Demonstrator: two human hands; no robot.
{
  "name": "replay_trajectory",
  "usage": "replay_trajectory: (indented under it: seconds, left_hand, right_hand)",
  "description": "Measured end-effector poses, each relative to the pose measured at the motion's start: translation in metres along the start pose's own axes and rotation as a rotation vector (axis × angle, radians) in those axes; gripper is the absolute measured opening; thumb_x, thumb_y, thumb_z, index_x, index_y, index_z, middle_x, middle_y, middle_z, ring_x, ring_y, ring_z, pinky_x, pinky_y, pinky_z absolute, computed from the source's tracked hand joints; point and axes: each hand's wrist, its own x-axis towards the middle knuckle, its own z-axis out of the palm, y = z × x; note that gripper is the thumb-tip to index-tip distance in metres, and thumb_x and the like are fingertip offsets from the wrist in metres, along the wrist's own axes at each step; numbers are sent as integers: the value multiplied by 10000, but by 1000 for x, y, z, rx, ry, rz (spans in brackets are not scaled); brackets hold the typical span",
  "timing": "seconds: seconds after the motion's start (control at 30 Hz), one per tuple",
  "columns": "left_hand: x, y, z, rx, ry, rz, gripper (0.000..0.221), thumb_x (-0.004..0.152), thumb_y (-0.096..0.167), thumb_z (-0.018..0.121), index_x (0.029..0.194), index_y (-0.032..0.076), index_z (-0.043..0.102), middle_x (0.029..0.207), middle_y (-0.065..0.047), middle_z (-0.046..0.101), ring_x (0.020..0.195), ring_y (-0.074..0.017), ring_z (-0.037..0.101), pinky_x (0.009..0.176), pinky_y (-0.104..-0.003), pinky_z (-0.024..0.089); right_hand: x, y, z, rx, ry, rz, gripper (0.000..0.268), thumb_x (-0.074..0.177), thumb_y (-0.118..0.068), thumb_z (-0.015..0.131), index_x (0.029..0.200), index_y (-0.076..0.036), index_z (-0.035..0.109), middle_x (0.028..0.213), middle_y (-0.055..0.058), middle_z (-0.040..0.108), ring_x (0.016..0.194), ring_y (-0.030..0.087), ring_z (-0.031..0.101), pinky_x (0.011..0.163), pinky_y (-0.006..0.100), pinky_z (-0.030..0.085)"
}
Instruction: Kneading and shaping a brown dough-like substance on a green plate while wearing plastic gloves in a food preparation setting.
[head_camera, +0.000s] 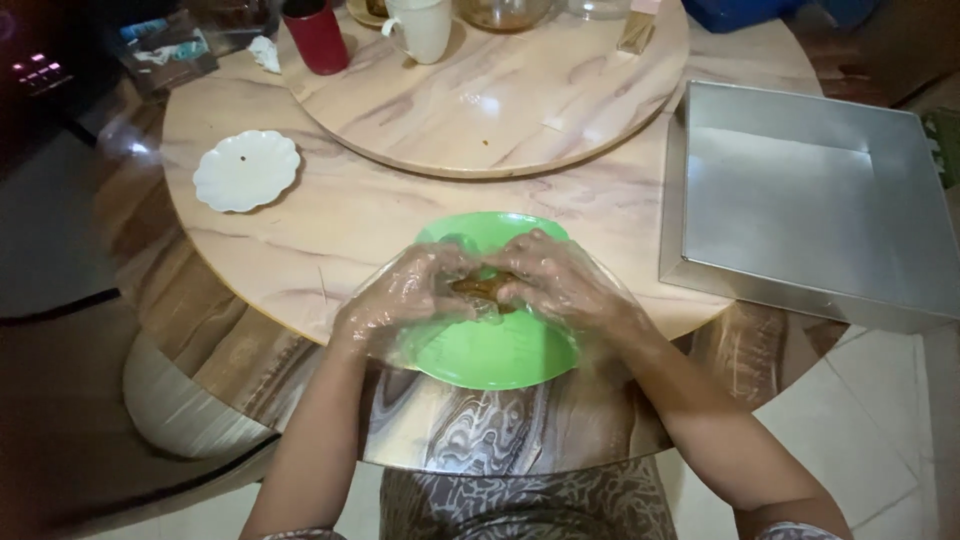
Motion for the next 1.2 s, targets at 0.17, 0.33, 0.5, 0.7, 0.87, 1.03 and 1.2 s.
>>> replay_trajectory:
  seconds: [0.17, 0.33, 0.5, 0.7, 0.87, 1.03, 1.2]
  left_hand:
    - [-4, 3, 1, -9, 20, -97, 288, 758, 78, 814, 1023, -6, 737, 891, -181, 714, 895, -324, 708, 791, -389, 587]
    - [-18, -46, 25, -1018, 32, 126, 443, 812, 264, 807, 1104, -7, 613, 1173, -89, 557, 1141, -266, 612, 1019, -401, 567]
    - [3, -26, 6, 1, 50, -56, 289, 696, 50, 836, 978, 45, 774, 889, -175, 727, 901, -359, 719, 811, -440, 586]
    - [0, 0, -5, -75, -18, -188, 301, 676, 94, 840, 966, 39, 783, 965, -209, 748, 993, -422, 690, 921, -528, 543]
    - [3, -29, 9, -32, -22, -274, 414, 662, 157, 901, 1027, 37, 746, 941, -173, 725, 966, -350, 703, 887, -431, 578]
    - [-1, -46, 13, -125, 0, -231, 404, 703, 149, 885, 1048, 7, 729, 950, -190, 730, 967, -378, 701, 899, -458, 571]
    - [-4, -31, 26, -443, 166, -165, 502, 691, 114, 892, 1133, 12, 678, 1013, -171, 675, 978, -323, 684, 869, -379, 592]
  right_hand:
    - [3, -44, -12, -256, -180, -65, 433, 880, -357, 692, 1157, -25, 671, 1027, 172, 692, 914, 288, 645, 686, 367, 583]
    - [-18, -45, 18, -23, -164, 108, 673, 984, -288, 568, 1508, 29, 289, 1540, 256, 333, 1412, 389, 341, 1159, 482, 316]
    - [11, -83, -8, -602, -311, 92, 559, 991, -379, 606, 1326, 63, 536, 1222, 252, 593, 1149, 322, 580, 970, 397, 518]
    - [-4, -22, 28, -794, -456, -157, 345, 922, -304, 676, 1108, -16, 634, 1008, 165, 583, 1005, 311, 540, 872, 376, 493]
    - [-5, -18, 32, -459, -202, -58, 341, 997, -387, 560, 1123, -72, 591, 883, 74, 517, 798, 196, 509, 673, 270, 460]
    - [10, -12, 16, 171, -364, 368, 306, 1023, -393, 516, 1115, -118, 611, 895, 51, 585, 814, 176, 567, 706, 295, 503]
    - [6, -11, 15, 194, -325, 413, 354, 1066, -438, 397, 1219, -159, 553, 996, 93, 626, 890, 235, 624, 753, 328, 540]
